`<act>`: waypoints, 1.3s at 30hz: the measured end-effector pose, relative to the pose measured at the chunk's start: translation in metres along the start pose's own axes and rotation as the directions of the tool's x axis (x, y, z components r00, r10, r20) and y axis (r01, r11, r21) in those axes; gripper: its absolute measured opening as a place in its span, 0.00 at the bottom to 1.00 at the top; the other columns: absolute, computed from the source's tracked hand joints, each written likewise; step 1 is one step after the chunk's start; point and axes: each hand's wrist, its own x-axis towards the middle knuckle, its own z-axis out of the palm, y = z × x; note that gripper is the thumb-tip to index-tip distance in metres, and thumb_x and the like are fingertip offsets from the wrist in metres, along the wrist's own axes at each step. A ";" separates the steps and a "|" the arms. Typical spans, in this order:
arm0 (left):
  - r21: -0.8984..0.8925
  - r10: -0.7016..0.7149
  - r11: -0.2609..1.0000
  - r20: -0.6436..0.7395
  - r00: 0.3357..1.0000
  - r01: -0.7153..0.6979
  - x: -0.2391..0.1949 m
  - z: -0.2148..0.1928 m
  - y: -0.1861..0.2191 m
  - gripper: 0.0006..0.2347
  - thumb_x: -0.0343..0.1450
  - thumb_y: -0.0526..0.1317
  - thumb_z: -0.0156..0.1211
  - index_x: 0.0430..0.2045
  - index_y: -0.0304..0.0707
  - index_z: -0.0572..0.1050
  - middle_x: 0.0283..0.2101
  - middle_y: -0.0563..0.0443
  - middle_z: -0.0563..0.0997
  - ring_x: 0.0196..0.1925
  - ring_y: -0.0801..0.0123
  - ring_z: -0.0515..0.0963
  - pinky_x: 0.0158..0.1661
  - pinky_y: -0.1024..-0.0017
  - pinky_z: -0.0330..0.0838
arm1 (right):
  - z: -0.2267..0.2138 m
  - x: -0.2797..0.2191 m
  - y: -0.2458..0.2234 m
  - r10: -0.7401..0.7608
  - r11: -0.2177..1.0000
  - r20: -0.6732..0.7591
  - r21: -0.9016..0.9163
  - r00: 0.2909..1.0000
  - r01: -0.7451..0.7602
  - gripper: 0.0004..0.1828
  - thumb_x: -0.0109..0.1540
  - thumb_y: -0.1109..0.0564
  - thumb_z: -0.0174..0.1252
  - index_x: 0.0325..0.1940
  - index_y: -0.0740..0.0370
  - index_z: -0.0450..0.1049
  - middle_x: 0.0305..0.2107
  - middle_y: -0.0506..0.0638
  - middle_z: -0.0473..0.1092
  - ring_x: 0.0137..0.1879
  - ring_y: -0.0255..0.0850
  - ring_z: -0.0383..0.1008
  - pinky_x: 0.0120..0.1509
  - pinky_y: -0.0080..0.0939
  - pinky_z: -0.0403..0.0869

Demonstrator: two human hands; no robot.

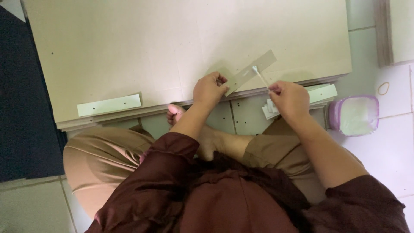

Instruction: The person sits on the floor and attaches small white rectangular pieces to the edge of a large flat board. They use a stick to apply a white substance from a container onto the board before pressing the pieces into place.

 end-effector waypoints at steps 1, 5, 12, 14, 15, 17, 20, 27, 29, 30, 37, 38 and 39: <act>0.000 -0.006 1.000 0.002 1.000 0.006 0.000 0.002 -0.003 0.09 0.64 0.41 0.66 0.36 0.46 0.83 0.34 0.51 0.86 0.45 0.55 0.86 0.46 0.60 0.77 | 0.000 -0.004 -0.007 -0.001 1.000 0.006 0.000 1.000 0.001 0.09 0.63 0.47 0.64 0.46 0.44 0.83 0.34 0.48 0.80 0.47 0.51 0.80 0.51 0.51 0.76; -0.026 0.022 0.999 -0.005 1.000 -0.022 -0.002 -0.003 0.003 0.09 0.65 0.40 0.66 0.37 0.44 0.82 0.33 0.49 0.85 0.44 0.52 0.85 0.46 0.59 0.76 | -0.011 -0.016 -0.032 -0.075 0.997 0.043 0.034 0.996 0.074 0.06 0.63 0.52 0.65 0.43 0.49 0.84 0.33 0.50 0.80 0.46 0.51 0.81 0.50 0.48 0.76; -0.020 0.007 1.000 -0.008 1.000 -0.007 -0.008 -0.007 0.008 0.08 0.65 0.39 0.65 0.36 0.43 0.83 0.32 0.49 0.86 0.43 0.53 0.86 0.43 0.60 0.77 | 0.006 0.002 0.002 -0.051 0.998 -0.033 0.021 0.998 0.052 0.06 0.63 0.51 0.64 0.44 0.46 0.84 0.34 0.49 0.79 0.46 0.51 0.80 0.49 0.50 0.77; -0.025 0.009 1.000 -0.009 1.000 -0.009 -0.006 -0.005 0.007 0.08 0.65 0.39 0.66 0.36 0.44 0.83 0.32 0.49 0.86 0.43 0.54 0.86 0.44 0.60 0.77 | -0.008 -0.011 -0.029 -0.045 0.998 0.035 0.034 0.998 0.043 0.06 0.63 0.52 0.65 0.43 0.48 0.85 0.33 0.50 0.80 0.45 0.50 0.81 0.49 0.48 0.77; -0.031 0.004 0.999 -0.005 1.000 -0.005 -0.006 -0.004 0.005 0.08 0.65 0.39 0.66 0.37 0.44 0.82 0.32 0.49 0.86 0.42 0.54 0.86 0.44 0.61 0.77 | -0.014 -0.018 -0.044 -0.037 0.998 0.110 0.047 0.993 0.032 0.06 0.63 0.54 0.65 0.43 0.50 0.85 0.33 0.51 0.81 0.44 0.50 0.82 0.49 0.46 0.77; -0.025 0.007 1.000 -0.010 1.000 -0.007 -0.006 -0.006 0.007 0.08 0.65 0.39 0.65 0.36 0.44 0.83 0.31 0.50 0.86 0.42 0.54 0.86 0.43 0.61 0.77 | -0.012 -0.019 -0.031 -0.043 0.994 0.074 0.107 0.996 0.034 0.07 0.63 0.53 0.65 0.44 0.49 0.85 0.33 0.51 0.80 0.45 0.51 0.81 0.50 0.47 0.76; -0.025 0.004 1.000 -0.018 1.000 -0.004 -0.010 -0.007 0.010 0.08 0.64 0.39 0.64 0.35 0.44 0.83 0.31 0.50 0.86 0.42 0.54 0.86 0.43 0.60 0.77 | 0.002 -0.006 0.006 -0.027 0.993 0.010 0.114 1.000 0.026 0.08 0.63 0.50 0.65 0.45 0.47 0.84 0.33 0.50 0.79 0.47 0.52 0.80 0.50 0.51 0.77; -0.005 0.014 1.000 -0.037 0.999 -0.015 -0.005 0.001 0.003 0.09 0.65 0.40 0.65 0.36 0.45 0.83 0.32 0.50 0.86 0.43 0.55 0.86 0.44 0.62 0.77 | -0.013 -0.022 -0.030 -0.075 0.994 0.122 0.092 0.990 0.064 0.08 0.62 0.52 0.63 0.43 0.49 0.85 0.34 0.53 0.80 0.47 0.56 0.80 0.51 0.55 0.77; -0.007 0.010 1.000 -0.022 1.000 -0.010 -0.007 -0.004 0.006 0.09 0.65 0.40 0.64 0.36 0.45 0.83 0.33 0.50 0.86 0.43 0.54 0.86 0.44 0.60 0.77 | -0.017 -0.016 -0.020 -0.030 0.994 0.091 0.110 0.995 0.020 0.08 0.63 0.52 0.63 0.45 0.47 0.85 0.34 0.50 0.80 0.47 0.53 0.80 0.51 0.52 0.76; -0.011 0.004 1.000 -0.006 1.000 -0.004 -0.009 -0.005 0.007 0.09 0.65 0.40 0.64 0.36 0.45 0.83 0.33 0.49 0.86 0.44 0.53 0.86 0.45 0.59 0.77 | -0.019 -0.015 -0.015 0.017 0.991 0.062 0.128 0.998 -0.025 0.09 0.63 0.51 0.64 0.46 0.44 0.85 0.34 0.47 0.80 0.48 0.50 0.80 0.51 0.49 0.76; -0.004 -0.023 1.000 0.010 1.000 0.023 -0.002 0.000 0.002 0.09 0.65 0.41 0.66 0.38 0.47 0.83 0.33 0.52 0.86 0.42 0.59 0.86 0.44 0.64 0.77 | -0.013 -0.021 -0.022 -0.063 0.992 0.147 0.114 0.987 0.046 0.11 0.61 0.50 0.62 0.45 0.47 0.85 0.36 0.52 0.81 0.49 0.56 0.80 0.52 0.57 0.77; -0.019 -0.015 1.000 -0.002 1.000 0.015 -0.004 -0.001 0.003 0.09 0.66 0.40 0.66 0.38 0.46 0.82 0.32 0.52 0.85 0.40 0.60 0.86 0.43 0.64 0.77 | -0.021 -0.023 -0.027 -0.056 0.986 0.138 0.162 0.989 0.033 0.11 0.61 0.50 0.62 0.46 0.48 0.84 0.36 0.53 0.80 0.49 0.57 0.79 0.52 0.57 0.76; -0.032 -0.012 0.999 -0.013 1.000 0.011 -0.007 -0.001 0.004 0.09 0.66 0.39 0.66 0.38 0.45 0.82 0.31 0.51 0.85 0.38 0.60 0.86 0.43 0.64 0.77 | -0.027 -0.028 -0.032 -0.048 0.977 0.134 0.211 0.990 0.019 0.11 0.62 0.50 0.62 0.46 0.49 0.84 0.37 0.53 0.80 0.50 0.57 0.79 0.52 0.58 0.76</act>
